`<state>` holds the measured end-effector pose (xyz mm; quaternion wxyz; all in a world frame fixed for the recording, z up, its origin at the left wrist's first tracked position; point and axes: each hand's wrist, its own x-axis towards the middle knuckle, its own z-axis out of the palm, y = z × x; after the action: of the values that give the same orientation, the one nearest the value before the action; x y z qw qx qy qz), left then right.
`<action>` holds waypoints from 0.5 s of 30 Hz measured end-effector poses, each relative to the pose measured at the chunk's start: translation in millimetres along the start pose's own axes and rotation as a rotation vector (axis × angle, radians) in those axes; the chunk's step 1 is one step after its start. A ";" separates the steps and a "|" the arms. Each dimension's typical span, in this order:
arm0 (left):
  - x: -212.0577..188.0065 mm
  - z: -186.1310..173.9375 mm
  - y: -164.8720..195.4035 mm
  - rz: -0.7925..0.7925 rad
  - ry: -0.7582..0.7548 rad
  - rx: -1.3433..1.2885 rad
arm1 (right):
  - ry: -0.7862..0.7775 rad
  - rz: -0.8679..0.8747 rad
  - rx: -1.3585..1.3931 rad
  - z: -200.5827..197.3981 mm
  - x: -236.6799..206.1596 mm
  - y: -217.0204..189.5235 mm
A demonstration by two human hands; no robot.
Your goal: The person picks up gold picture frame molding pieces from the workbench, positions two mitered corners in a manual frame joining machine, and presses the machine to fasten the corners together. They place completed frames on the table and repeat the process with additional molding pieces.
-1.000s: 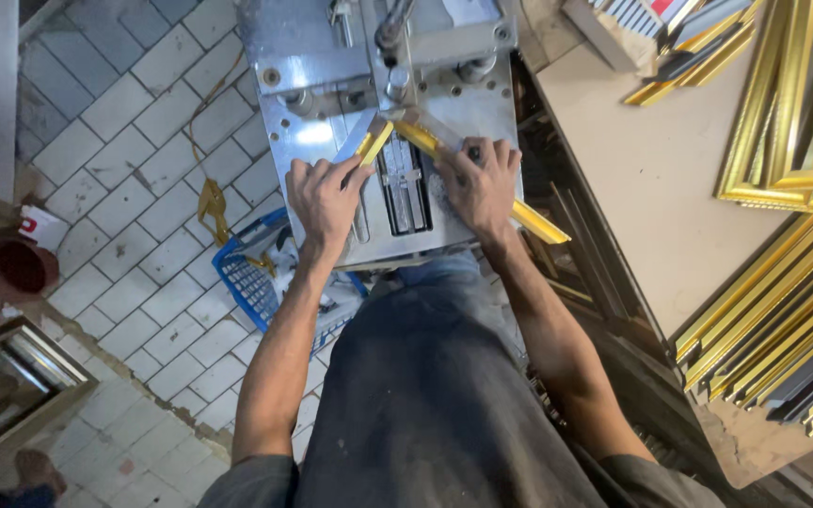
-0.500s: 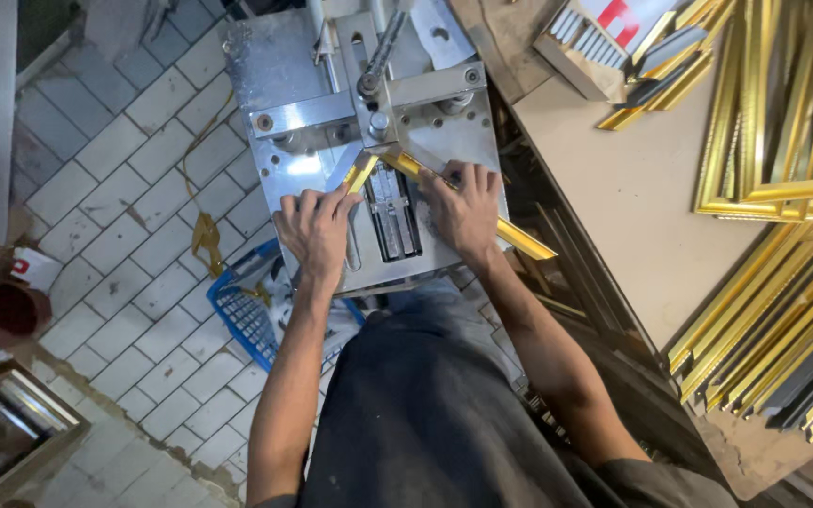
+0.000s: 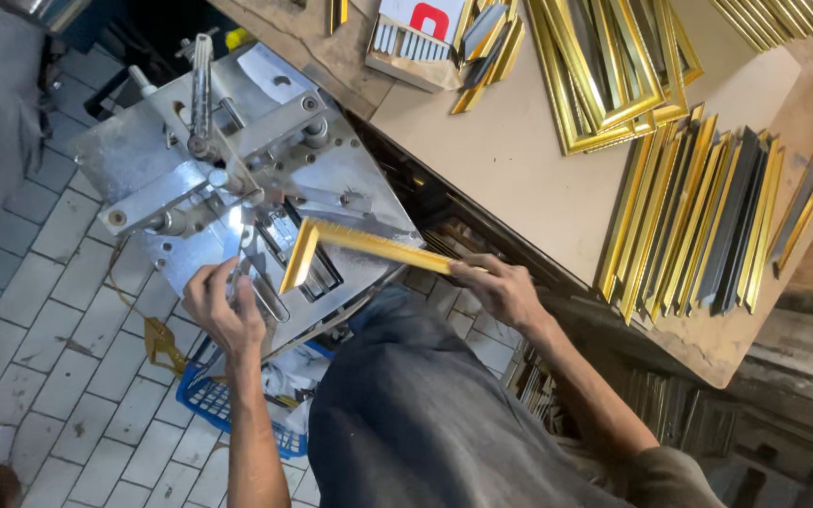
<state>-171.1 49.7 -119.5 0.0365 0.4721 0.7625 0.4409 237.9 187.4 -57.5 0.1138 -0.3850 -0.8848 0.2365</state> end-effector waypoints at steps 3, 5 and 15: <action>-4.7 4.6 -7.6 -0.068 0.050 -0.063 | 0.570 0.182 -0.041 -27.4 19.5 61.3; -4.8 5.1 -8.8 -0.032 0.016 0.021 | 0.647 0.403 -0.440 -64.0 52.8 108.9; 0.3 14.0 -10.4 -0.047 -0.058 0.135 | 0.506 0.549 -0.150 -49.2 219.4 168.7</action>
<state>-171.8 57.2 -135.3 0.0368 0.4681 0.7998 0.3739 214.0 464.7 -96.2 0.2326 -0.6610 -0.7077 0.0902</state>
